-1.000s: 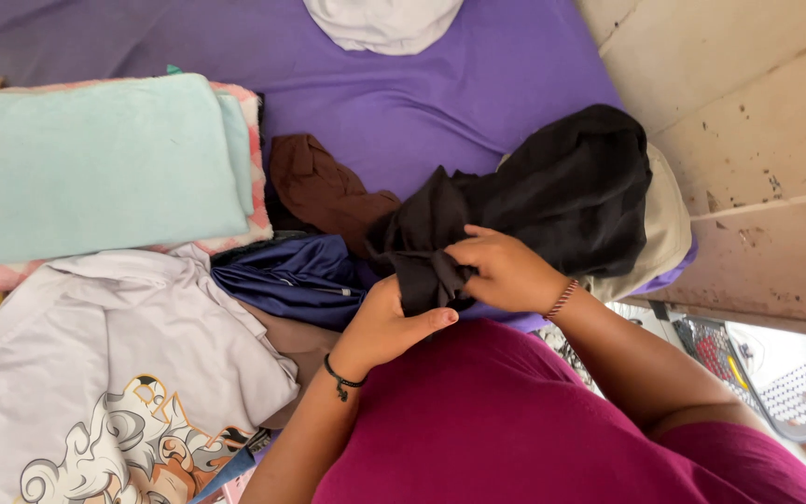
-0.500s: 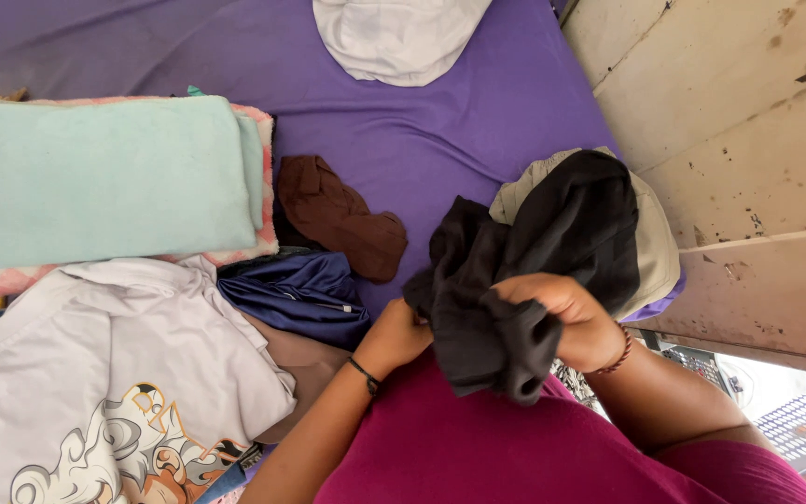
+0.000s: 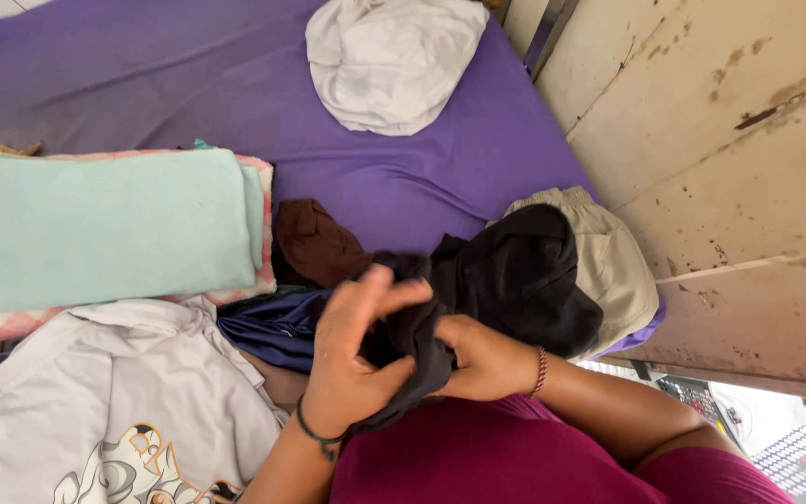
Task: Folding various items of laundry including shirts and shorts on a bed.
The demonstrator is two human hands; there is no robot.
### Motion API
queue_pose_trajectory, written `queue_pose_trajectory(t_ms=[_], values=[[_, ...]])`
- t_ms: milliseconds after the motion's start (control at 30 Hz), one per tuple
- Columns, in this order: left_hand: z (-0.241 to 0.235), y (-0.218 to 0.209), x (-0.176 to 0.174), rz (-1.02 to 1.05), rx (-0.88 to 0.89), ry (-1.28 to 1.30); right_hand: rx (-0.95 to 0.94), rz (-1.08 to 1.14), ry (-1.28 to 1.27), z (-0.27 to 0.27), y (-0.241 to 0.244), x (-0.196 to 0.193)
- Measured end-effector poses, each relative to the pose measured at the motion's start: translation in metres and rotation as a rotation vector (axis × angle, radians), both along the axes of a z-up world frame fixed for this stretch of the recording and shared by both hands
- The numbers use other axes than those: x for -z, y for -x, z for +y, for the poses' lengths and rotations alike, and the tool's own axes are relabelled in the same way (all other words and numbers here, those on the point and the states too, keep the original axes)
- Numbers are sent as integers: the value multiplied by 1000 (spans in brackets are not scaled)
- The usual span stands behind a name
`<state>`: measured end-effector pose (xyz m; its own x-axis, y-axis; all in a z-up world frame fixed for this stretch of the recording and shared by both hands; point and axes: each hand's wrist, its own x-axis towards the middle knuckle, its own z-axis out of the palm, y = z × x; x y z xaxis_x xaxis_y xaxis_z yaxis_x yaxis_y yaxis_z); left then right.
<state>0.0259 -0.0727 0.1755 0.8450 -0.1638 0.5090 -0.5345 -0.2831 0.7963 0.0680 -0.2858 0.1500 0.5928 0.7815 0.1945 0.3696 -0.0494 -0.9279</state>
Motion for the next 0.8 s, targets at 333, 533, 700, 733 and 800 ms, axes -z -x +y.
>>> queue_pose_trajectory(t_ms=[333, 533, 700, 733, 800], values=[[-14, 0, 141, 753, 419, 198, 342, -436, 106, -109, -90, 89], [-7, -19, 68, 922, -101, 83, 687, -206, 736, -86, -98, 37], [-23, -20, 91, 742, -140, -88, 214, 177, 565, -37, -50, 39], [-29, -21, 100, 627, -140, -181, 59, 198, 429, -25, -37, 51], [-35, -22, 78, 545, -57, -216, 208, 244, 333, -17, -21, 71]])
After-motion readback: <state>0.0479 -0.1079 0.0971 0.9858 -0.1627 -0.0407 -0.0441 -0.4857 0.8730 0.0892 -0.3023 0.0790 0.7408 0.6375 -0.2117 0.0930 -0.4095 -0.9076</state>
